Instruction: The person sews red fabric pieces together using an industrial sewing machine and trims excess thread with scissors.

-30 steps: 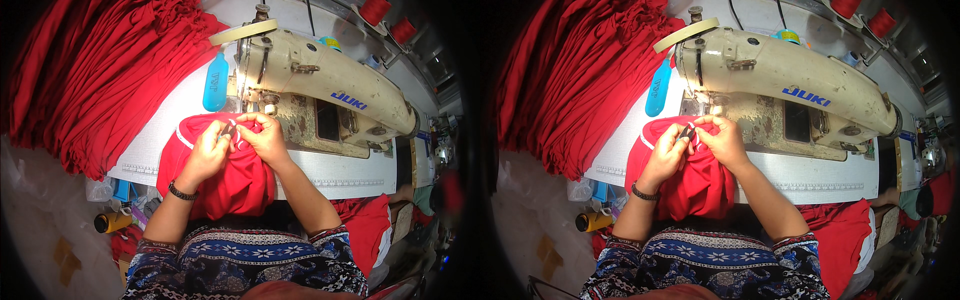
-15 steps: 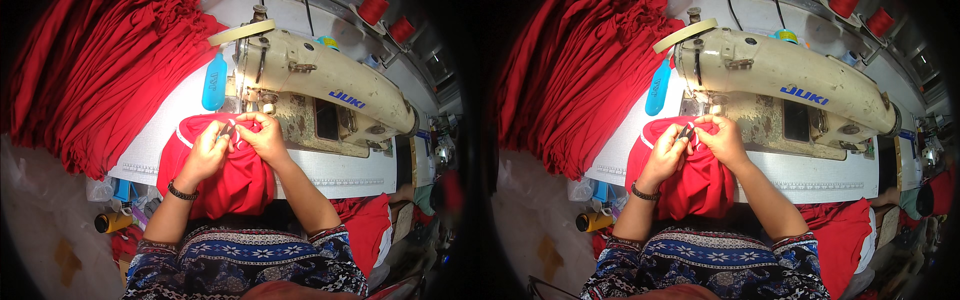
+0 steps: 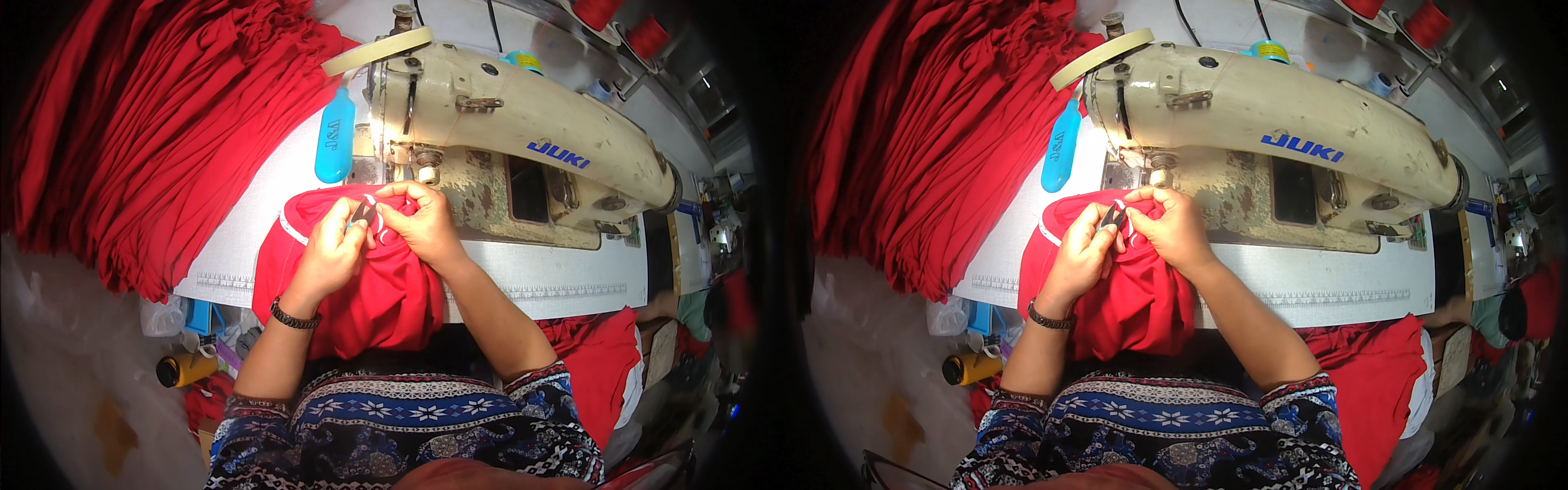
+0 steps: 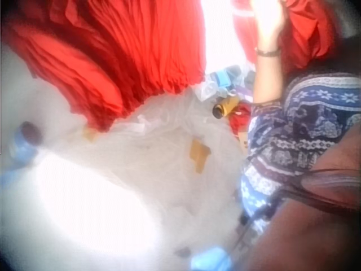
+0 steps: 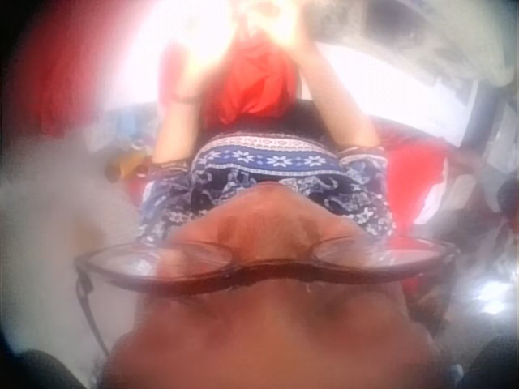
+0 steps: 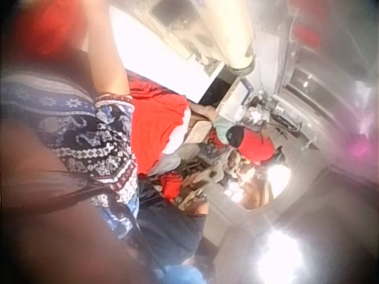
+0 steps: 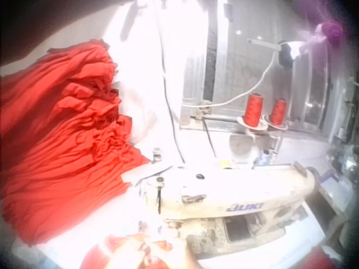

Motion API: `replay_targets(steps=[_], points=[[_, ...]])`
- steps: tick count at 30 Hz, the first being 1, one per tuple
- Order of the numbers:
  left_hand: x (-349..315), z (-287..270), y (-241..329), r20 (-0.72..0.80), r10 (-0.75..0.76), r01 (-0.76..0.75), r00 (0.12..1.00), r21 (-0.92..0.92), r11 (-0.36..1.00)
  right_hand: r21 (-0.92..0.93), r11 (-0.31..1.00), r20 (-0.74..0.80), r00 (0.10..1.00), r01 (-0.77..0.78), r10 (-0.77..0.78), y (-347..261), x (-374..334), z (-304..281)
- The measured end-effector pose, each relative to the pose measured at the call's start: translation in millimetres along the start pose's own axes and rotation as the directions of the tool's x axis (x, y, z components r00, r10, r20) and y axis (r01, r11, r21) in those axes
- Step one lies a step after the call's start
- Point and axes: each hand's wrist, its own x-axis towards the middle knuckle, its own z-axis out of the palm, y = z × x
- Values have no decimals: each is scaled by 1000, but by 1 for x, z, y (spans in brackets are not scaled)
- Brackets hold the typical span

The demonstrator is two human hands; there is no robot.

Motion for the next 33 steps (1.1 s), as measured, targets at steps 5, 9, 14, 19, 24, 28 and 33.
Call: replay_targets(steps=[5, 9, 14, 19, 24, 28, 33], points=[[-1, 4, 2, 35, -34, 37, 999, -89, 995, 42, 999, -65, 998, 5, -2, 12, -4, -8], [6, -2, -25, -12, 14, -14, 1000, -26, 1000, 8, 992, -86, 988, 129, -127, 21, 8, 4], [3, -8, -21, -70, 65, -70, 995, -77, 995, -151, 978, -120, 980, 141, -160, 10, 7, 7], [8, -5, -21, -97, 90, -100, 991, -107, 989, -116, 987, -141, 982, 109, -125, 20, 7, 6], [17, -17, -32, -55, 160, -165, 986, -105, 981, -35, 994, -109, 988, 105, -108, 25, 10, 7], [14, -12, -22, -54, 29, -30, 998, -13, 999, -34, 992, -125, 985, 119, -123, 29, 13, 9], [11, -6, -15, -69, 11, -13, 998, -21, 1000, -31, 986, -110, 980, 161, -163, 28, 14, 7]])
